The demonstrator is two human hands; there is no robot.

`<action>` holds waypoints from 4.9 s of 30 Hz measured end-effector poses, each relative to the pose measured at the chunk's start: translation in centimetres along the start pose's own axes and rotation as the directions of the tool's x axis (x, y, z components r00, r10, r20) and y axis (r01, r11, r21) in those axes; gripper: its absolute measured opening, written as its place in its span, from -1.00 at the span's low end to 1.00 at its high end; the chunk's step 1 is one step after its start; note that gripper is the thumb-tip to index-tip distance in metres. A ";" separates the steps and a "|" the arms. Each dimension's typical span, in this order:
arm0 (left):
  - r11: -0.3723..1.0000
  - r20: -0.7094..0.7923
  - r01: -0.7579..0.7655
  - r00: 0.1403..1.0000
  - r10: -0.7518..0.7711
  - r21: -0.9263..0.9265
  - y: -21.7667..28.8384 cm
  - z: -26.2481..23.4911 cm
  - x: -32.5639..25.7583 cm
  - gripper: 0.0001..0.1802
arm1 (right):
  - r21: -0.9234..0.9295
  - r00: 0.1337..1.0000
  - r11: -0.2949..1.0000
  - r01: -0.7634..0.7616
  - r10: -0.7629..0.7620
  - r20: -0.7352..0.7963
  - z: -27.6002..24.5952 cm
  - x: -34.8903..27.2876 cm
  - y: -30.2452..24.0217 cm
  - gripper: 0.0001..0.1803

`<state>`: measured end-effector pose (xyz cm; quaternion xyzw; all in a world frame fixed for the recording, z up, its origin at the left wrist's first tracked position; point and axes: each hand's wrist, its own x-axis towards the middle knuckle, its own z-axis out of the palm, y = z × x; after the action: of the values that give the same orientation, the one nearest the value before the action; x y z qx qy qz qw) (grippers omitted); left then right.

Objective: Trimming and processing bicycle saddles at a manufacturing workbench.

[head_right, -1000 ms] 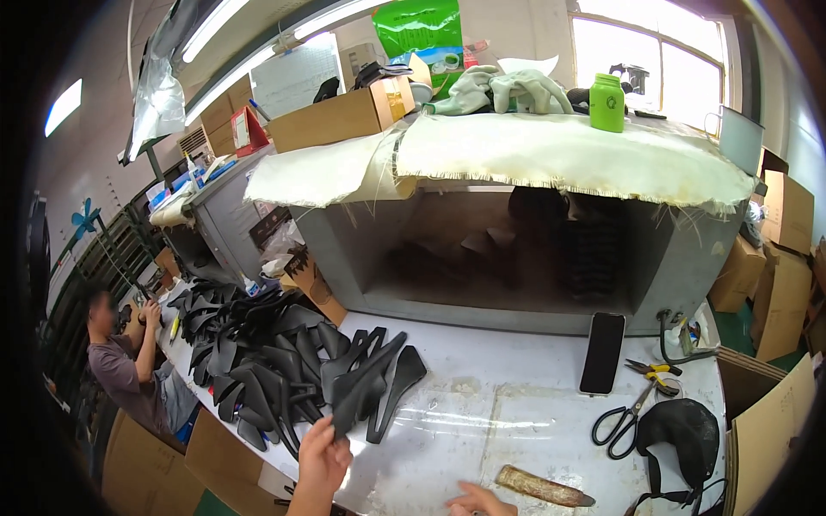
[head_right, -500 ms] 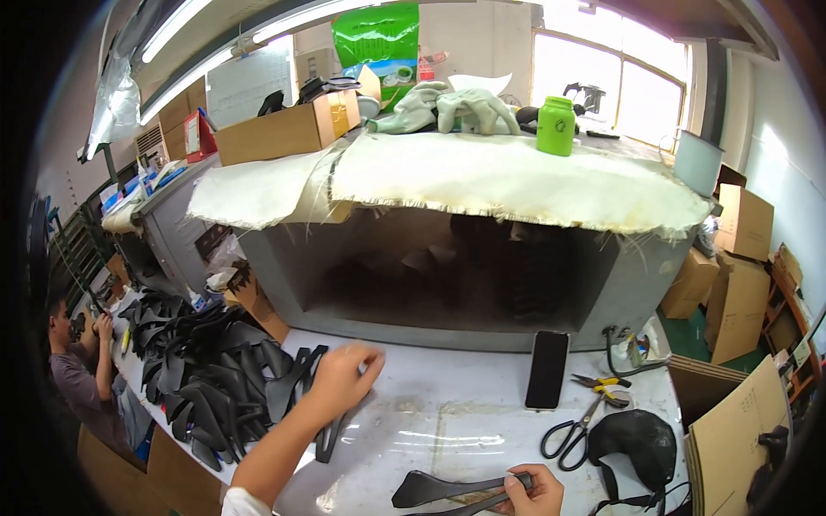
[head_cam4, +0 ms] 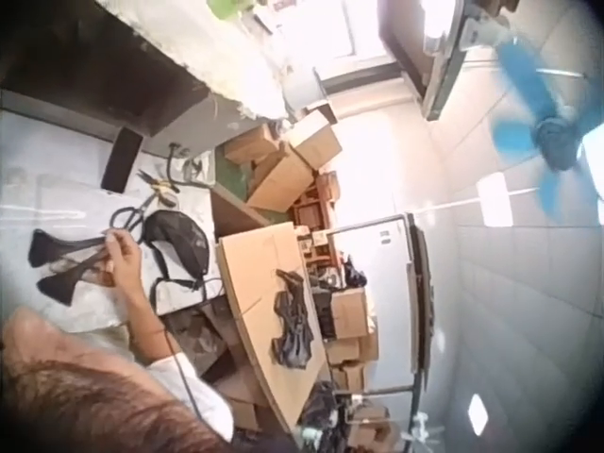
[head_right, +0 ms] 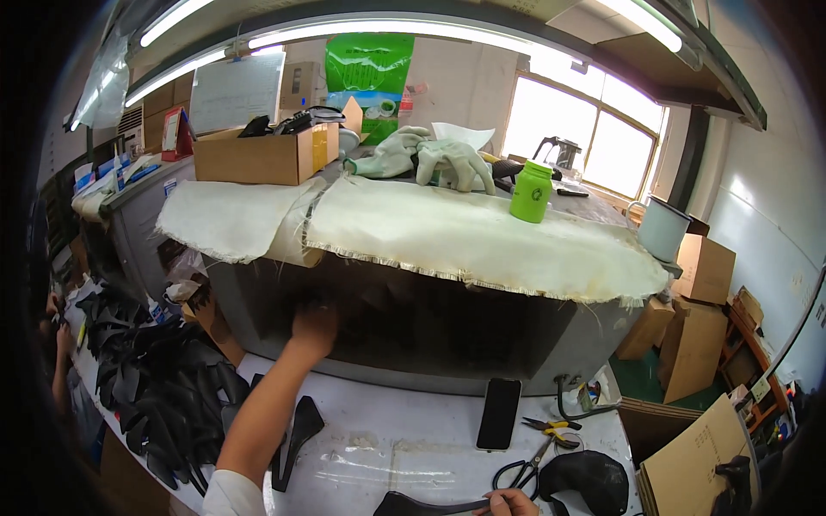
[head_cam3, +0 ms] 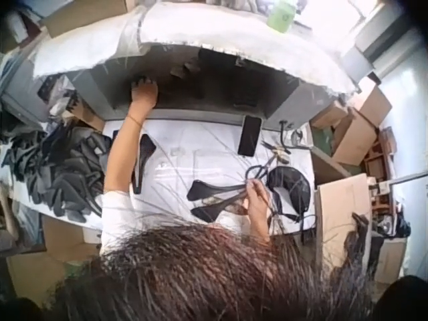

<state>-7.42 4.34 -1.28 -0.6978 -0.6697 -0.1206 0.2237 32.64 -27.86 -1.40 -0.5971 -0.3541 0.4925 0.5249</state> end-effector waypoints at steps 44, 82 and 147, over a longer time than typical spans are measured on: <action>-0.465 0.442 0.331 0.884 -0.152 -0.821 1.8 -5.6 -32.8 -0.51 | 0.784 0.999 0.621 -0.032 0.027 0.019 24.8 31.0 -9.4 -0.74; -0.920 0.476 0.384 0.797 0.371 0.075 8.1 -17.4 -36.5 -0.51 | -0.365 0.478 0.390 0.845 -0.249 0.842 6.1 -8.7 5.1 -0.58; 0.226 0.180 0.134 0.963 0.200 -0.965 13.6 -24.0 -34.3 -0.36 | -0.382 0.632 0.572 0.726 -0.335 0.699 5.4 -7.8 -1.8 -0.72</action>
<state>6.68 -37.26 1.53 -0.7078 -0.4568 -0.4110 -0.3485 25.56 -33.36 2.28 -0.4228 -0.8039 0.2999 0.2917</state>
